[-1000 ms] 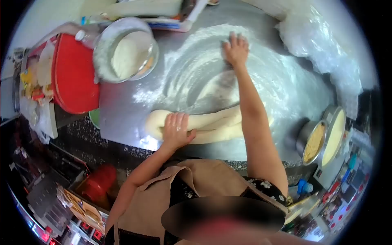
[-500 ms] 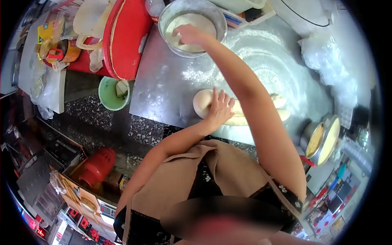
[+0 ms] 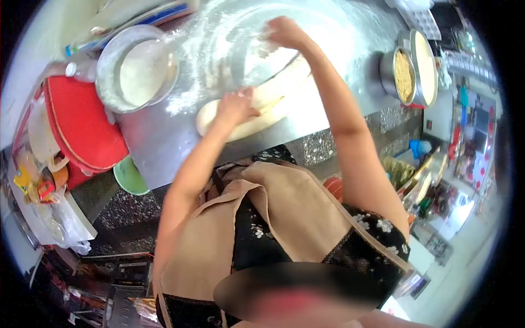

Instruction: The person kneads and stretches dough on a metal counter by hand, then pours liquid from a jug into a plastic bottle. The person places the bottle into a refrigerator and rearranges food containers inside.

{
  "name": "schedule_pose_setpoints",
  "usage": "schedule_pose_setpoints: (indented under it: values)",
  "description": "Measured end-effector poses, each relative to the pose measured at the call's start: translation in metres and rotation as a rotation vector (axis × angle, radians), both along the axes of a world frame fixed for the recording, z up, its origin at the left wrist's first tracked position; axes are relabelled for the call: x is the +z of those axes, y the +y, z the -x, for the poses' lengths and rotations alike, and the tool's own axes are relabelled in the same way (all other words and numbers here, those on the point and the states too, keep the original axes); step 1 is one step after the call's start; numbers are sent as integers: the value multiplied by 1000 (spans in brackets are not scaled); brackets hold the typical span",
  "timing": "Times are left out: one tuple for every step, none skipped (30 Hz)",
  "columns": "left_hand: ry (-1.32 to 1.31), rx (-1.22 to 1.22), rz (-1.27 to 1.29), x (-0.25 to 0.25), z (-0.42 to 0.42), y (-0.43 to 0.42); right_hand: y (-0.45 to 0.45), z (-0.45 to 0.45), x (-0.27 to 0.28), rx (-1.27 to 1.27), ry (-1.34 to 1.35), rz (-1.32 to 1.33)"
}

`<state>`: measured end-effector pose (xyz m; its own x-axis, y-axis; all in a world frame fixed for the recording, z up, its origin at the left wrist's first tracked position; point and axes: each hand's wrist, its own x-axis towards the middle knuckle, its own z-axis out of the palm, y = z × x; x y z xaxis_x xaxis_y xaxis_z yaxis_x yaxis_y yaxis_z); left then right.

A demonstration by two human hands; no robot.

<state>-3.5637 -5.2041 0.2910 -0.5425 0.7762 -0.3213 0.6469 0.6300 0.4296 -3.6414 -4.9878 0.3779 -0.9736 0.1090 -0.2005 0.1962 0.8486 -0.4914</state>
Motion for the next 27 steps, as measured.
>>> schedule_pose_setpoints:
  values:
    - [-175, -8, 75, 14, 17, 4, 61, -14, -41, -1, 224, -328]
    - [-196, 8, 47, 8, 31, 5, 113, -35, -43, -45, 219, -198]
    - [-154, 42, 59, 17, 45, 7, 137, -61, -19, -211, 211, -28]
    - [-45, 77, 38, 25, 61, 9, 167, -83, -10, -414, 193, 188]
    - [-17, 160, 23, 38, 80, 4, 188, -104, -8, -456, 251, 197]
    - [105, 229, -55, 41, 98, 3, 199, -123, 1, -584, 215, 138]
    - [181, 322, -97, 54, 118, 7, 199, -138, 14, -613, 153, -14]
    - [259, 414, -137, 60, 133, 11, 235, -156, -24, -653, 160, 6]
    - [426, 488, -167, 53, 145, 18, 235, -168, -29, -700, 125, 254]
    - [696, 463, -130, 37, 152, 30, 233, -179, -33, -730, 79, 394]
    - [971, 434, -101, 20, 154, 40, 233, -185, -37, -753, 41, 528]
    - [760, 334, -178, 11, 141, 57, 237, -190, -46, -811, 73, 661]
    - [541, 233, -248, 8, 121, 82, 239, -195, -54, -871, 99, 792]
    - [78, 199, -244, 49, 77, 109, 240, -198, -55, -889, 113, 948]
    - [9, 205, -133, 46, 37, 127, 239, -200, -56, -889, 106, 954]
    - [133, 115, -14, 14, 4, 145, 239, -202, -57, -945, 138, 1026]
    - [161, 130, -39, -3, -28, 155, 241, -203, -59, -1003, 171, 1096]
    - [190, 144, -68, -10, -46, 162, 245, -204, -63, -1000, 168, 1100]
    - [190, 146, -65, -12, -47, 168, 249, -207, -68, -1010, 170, 1159]
    - [43, 151, -26, -16, -44, 172, 253, -211, -71, -1024, 173, 1216]
    - [-105, 151, 12, -20, -39, 176, 258, -215, -73, -1030, 172, 1214]
    - [-361, 176, -51, -4, -14, 176, 257, -218, -70, -1000, 160, 1186]
    - [-385, 188, -156, 0, 9, 179, 257, -217, -68, -962, 153, 1160]
    - [-307, 251, -171, 30, 29, 185, 257, -214, -68, -964, 154, 1162]
    - [-246, 299, -292, 31, 51, 191, 254, -213, -69, -989, 140, 1169]
    - [-204, 355, -453, 36, 70, 196, 248, -212, -71, -1011, 121, 1176]
    - [9, 349, -569, 28, 86, 200, 240, -208, -74, -1005, 114, 1177]
